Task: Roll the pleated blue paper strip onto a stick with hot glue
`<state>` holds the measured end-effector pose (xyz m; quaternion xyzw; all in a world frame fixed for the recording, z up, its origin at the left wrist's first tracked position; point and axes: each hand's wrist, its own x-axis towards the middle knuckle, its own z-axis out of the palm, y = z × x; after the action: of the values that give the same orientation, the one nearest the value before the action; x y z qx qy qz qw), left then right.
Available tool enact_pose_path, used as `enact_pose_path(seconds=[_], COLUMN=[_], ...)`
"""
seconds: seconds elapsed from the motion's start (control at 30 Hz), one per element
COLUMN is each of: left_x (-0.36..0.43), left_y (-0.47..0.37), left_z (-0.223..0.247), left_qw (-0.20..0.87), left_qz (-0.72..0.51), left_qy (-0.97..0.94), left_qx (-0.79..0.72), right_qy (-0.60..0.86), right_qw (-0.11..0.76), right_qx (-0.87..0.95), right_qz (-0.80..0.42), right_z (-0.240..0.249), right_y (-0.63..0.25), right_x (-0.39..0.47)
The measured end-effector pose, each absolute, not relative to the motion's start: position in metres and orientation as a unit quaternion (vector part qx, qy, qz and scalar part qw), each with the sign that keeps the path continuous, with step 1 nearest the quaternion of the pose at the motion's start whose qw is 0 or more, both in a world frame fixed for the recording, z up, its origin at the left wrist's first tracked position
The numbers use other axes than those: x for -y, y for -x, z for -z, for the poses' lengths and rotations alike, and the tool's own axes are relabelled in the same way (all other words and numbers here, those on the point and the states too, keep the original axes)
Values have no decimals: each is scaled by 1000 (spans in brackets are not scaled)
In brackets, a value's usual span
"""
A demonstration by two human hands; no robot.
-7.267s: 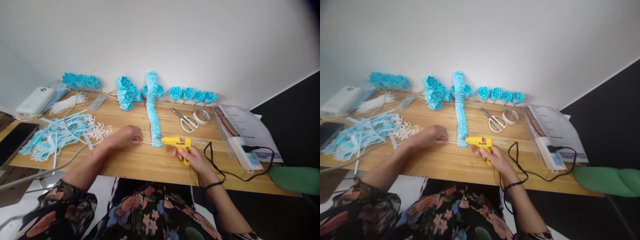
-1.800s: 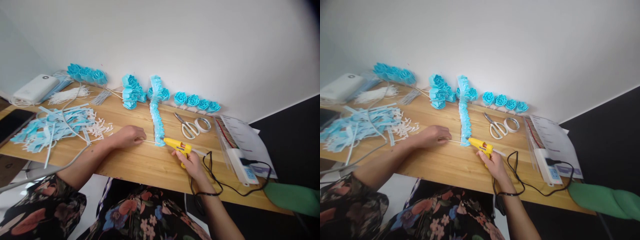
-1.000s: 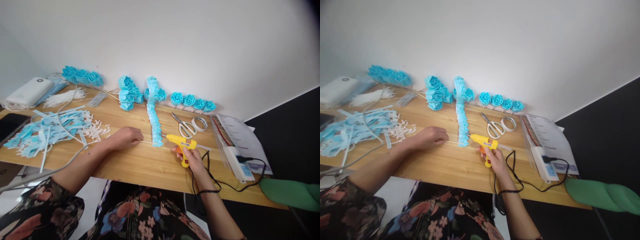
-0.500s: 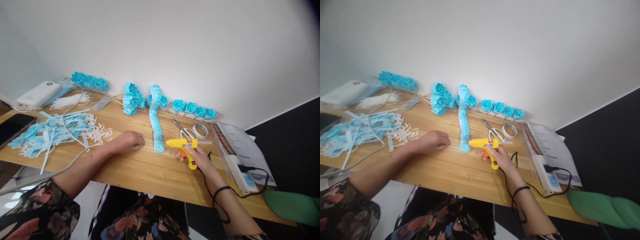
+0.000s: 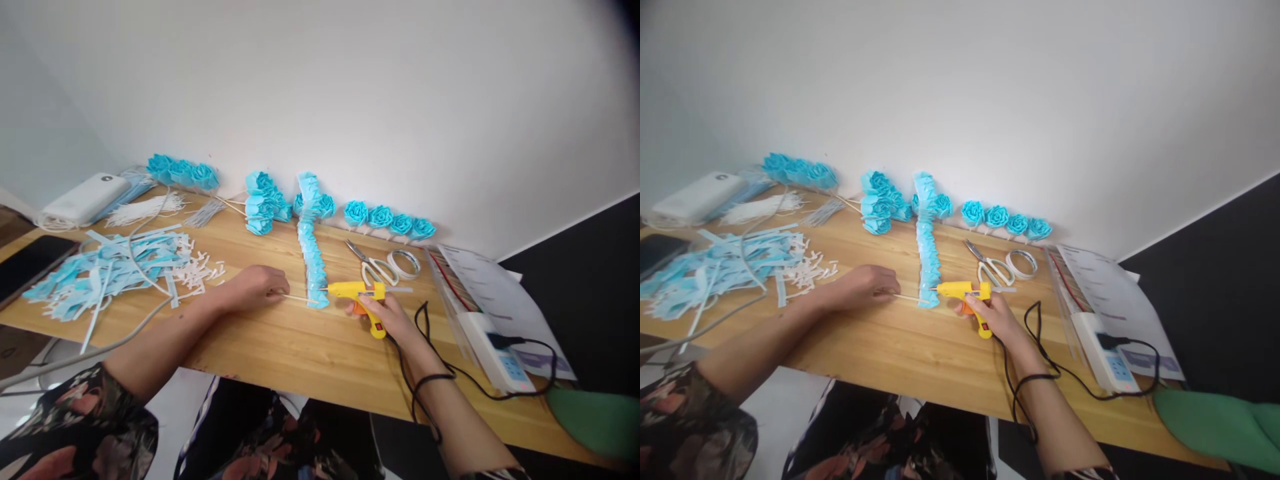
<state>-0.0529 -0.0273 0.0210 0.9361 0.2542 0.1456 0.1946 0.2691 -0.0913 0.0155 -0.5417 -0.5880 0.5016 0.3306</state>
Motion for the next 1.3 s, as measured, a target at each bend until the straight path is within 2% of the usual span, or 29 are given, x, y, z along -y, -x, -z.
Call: enact_pose_path(seconds=[0.47,0.83,1.1,1.3], left_x=[21,12,10,10], left_y=[63,69,69,69], left_z=[-24,-18,-17,-16], left_qw=[180,175,180,188], left_qz=[-152,-165,-175,-177], left_qy=[-935,-942,-941,-940], left_qx=[-265,-235,-226,-223], right_qy=[529,503,472,467], right_qw=[363,350,266,344], right_qx=[584,619,695,651], right_qz=[-497,-492,-472,-490], right_z=[-14,-13,-40,-19], right_y=[-266,-257,-255,-259], right_x=[91,88,76,70])
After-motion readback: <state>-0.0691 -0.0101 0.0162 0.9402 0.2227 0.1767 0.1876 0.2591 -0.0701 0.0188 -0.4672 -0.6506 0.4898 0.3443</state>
